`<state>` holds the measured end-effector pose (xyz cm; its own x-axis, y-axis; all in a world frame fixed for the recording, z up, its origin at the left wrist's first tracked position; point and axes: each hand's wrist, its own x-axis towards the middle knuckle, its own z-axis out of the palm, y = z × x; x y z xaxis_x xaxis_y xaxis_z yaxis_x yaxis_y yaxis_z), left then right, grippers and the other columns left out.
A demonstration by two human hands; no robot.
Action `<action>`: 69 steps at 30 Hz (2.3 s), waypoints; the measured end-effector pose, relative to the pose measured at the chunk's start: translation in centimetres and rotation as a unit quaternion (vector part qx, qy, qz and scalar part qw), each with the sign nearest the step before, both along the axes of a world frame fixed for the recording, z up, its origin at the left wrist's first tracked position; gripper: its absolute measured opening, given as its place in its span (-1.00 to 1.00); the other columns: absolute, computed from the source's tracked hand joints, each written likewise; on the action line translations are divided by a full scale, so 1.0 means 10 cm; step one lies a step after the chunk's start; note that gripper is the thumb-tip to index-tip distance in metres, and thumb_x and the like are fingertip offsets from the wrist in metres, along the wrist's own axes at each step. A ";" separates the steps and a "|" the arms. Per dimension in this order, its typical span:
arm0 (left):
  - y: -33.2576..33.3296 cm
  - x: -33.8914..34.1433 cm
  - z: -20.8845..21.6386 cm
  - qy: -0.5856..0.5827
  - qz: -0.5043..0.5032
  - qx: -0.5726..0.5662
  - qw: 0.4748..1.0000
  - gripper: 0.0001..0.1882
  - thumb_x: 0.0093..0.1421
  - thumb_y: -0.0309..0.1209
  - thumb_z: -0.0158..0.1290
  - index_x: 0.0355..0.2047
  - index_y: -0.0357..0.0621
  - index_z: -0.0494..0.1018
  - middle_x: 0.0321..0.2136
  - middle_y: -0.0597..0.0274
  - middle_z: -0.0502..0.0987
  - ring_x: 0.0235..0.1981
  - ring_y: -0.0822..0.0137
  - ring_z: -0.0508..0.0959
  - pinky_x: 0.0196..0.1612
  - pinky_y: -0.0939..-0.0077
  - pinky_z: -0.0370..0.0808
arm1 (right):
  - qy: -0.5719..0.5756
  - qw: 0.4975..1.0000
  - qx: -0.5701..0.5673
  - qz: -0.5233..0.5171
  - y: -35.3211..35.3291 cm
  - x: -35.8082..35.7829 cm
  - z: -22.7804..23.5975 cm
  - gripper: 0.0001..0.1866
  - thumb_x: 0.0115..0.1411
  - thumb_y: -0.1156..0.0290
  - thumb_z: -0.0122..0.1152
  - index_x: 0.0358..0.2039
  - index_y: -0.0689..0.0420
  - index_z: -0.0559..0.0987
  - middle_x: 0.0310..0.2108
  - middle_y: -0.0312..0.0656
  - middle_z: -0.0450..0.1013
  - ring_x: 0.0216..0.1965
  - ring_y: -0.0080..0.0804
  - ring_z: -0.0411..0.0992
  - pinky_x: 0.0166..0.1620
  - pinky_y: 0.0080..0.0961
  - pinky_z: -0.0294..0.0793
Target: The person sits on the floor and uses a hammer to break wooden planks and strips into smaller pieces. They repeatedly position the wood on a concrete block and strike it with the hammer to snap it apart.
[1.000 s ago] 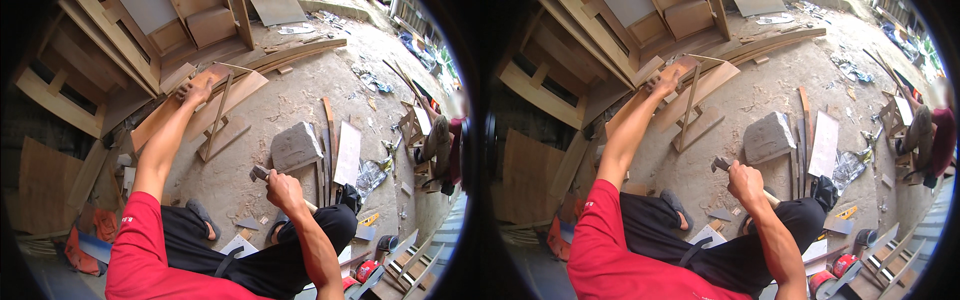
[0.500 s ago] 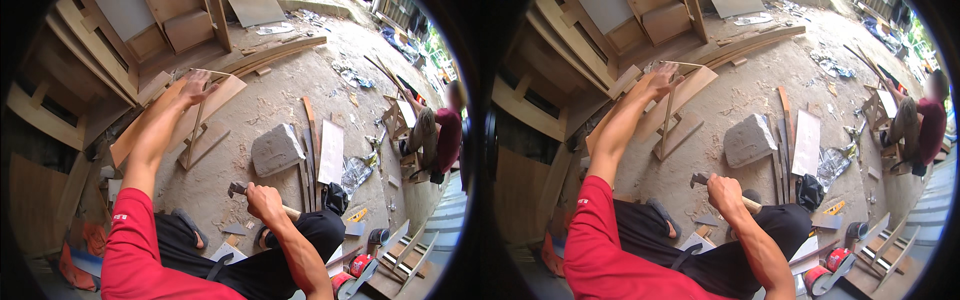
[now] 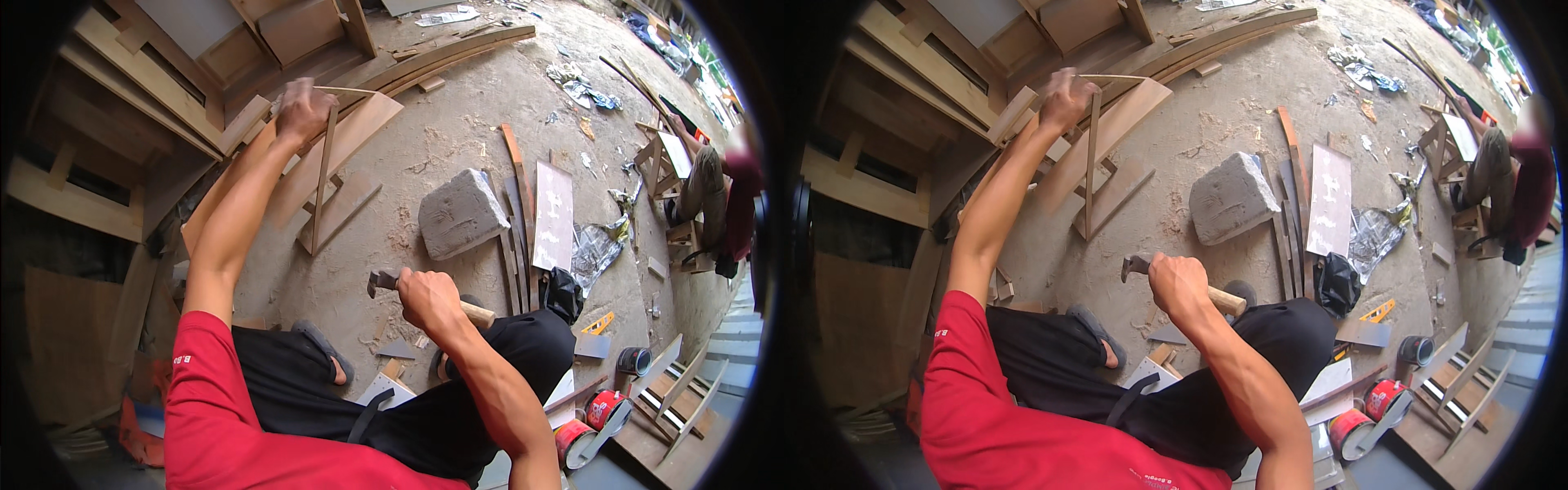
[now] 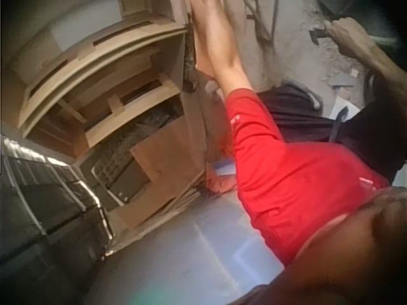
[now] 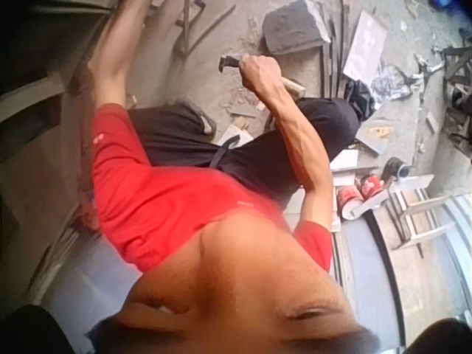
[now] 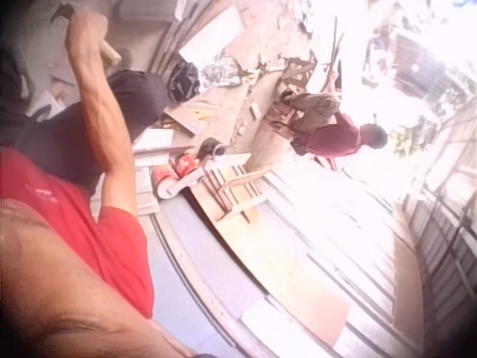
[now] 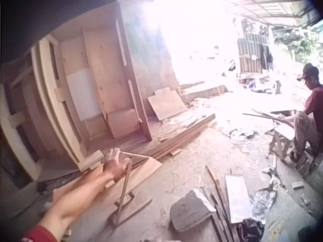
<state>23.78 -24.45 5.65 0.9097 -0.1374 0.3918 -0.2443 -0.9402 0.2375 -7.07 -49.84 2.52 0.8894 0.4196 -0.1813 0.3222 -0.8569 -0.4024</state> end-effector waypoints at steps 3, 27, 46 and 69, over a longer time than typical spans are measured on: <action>-0.20 -0.28 0.02 0.131 0.178 0.087 0.971 -0.22 0.27 0.10 -0.12 0.25 -0.32 0.17 0.24 -0.29 0.18 0.31 -0.08 0.16 0.32 0.21 0.12 | 0.019 0.999 -0.027 0.004 -0.06 -0.02 -0.05 -0.88 0.06 0.48 0.11 -0.39 0.20 0.56 -0.50 0.01 0.57 -0.44 -0.15 0.59 -0.38 -0.30 0.54; 0.85 -1.41 -1.41 0.303 0.147 0.164 0.927 -0.01 0.12 0.03 0.12 0.37 -0.16 -0.12 0.38 -0.08 -0.12 0.38 -0.12 -0.06 0.35 0.11 0.06 | 0.042 0.995 -0.060 0.074 -0.01 -0.16 -0.11 -0.89 0.01 0.51 0.08 -0.42 0.24 0.51 -0.56 0.04 0.54 -0.48 -0.04 0.56 -0.41 -0.20 0.52; 1.55 -2.09 -0.85 0.127 0.280 -0.235 0.922 -0.25 0.11 0.30 -0.01 -0.76 -0.21 0.49 -0.71 0.02 0.49 -0.57 0.14 0.55 -0.45 0.26 0.41 | 0.049 0.984 -0.115 0.130 0.28 -0.02 -0.09 -0.85 0.00 0.49 0.12 -0.42 0.22 0.60 -0.46 0.04 0.56 -0.35 -0.05 0.58 -0.32 -0.22 0.56; 1.02 -1.09 -0.64 -0.036 0.094 -0.925 0.367 -0.57 0.20 -0.17 0.12 0.00 -0.11 0.39 -0.06 0.17 0.49 -0.02 0.21 0.51 0.04 0.27 0.54 | 0.112 0.965 -0.212 0.103 -0.12 -0.15 -0.55 -0.83 -0.06 0.49 0.19 -0.42 0.13 0.67 -0.36 -0.04 0.60 -0.29 -0.12 0.60 -0.28 -0.29 0.58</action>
